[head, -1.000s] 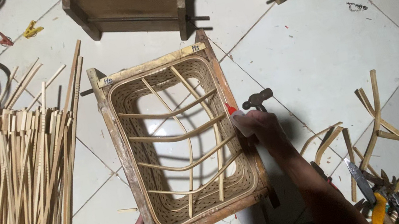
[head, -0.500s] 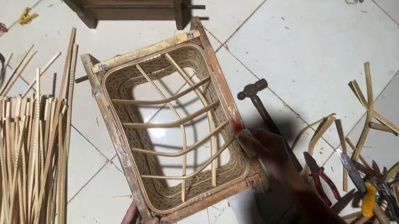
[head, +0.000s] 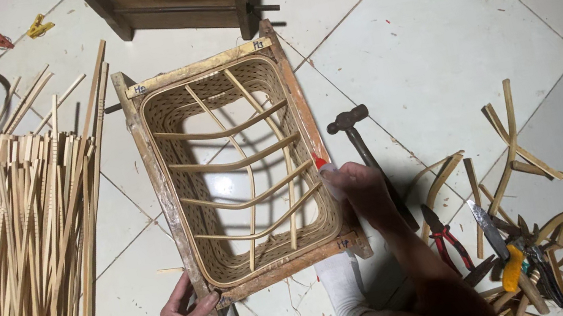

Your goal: The person assembles a rectangular woven basket by inserting bamboo strips into a wooden frame, applying glue to the joints, and tapping the strips into place with a hammer. The person works on the floor surrounded by bamboo materials and tools.

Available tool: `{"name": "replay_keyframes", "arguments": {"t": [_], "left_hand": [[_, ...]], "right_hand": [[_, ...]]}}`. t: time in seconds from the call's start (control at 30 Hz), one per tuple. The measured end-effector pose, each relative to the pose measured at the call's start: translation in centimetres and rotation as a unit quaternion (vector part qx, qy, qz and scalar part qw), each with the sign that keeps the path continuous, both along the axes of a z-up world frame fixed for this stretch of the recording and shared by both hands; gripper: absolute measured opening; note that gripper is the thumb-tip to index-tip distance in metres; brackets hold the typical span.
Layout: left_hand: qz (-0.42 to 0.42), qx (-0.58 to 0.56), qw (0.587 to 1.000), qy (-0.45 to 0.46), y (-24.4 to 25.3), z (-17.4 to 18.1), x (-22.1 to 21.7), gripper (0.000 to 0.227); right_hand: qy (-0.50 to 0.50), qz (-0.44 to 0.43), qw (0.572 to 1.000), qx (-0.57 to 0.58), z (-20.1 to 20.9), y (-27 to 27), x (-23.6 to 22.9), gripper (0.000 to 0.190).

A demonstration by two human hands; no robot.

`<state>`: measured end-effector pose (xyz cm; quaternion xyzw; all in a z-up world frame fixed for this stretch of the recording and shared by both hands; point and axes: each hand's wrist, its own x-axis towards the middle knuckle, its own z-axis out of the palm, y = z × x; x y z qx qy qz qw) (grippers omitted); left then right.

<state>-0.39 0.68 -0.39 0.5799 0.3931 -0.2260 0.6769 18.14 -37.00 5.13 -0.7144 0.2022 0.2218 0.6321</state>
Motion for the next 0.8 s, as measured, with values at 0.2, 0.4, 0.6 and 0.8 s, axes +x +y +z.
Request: {"name": "replay_keyframes", "arguments": {"t": [0.2, 0.4, 0.6, 0.8], "left_hand": [[-0.034, 0.043, 0.998, 0.014, 0.4, -0.9, -0.2, 0.096], [-0.023, 0.035, 0.999, 0.009, 0.2, -0.2, -0.1, 0.098], [-0.038, 0.05, 0.998, 0.002, 0.2, 0.1, 0.0, 0.095], [-0.032, 0.033, 0.998, -0.035, 0.0, 0.2, -0.1, 0.092]], "right_hand": [[-0.09, 0.026, 0.995, -0.035, -0.5, -0.8, -3.1, 0.038], [-0.019, -0.008, 1.0, -0.024, -0.5, -1.9, -6.5, 0.03], [-0.078, 0.002, 0.997, 0.009, -1.9, -4.2, -10.5, 0.024], [-0.08, 0.052, 0.995, -0.019, -2.4, -4.7, -11.1, 0.025]]}}
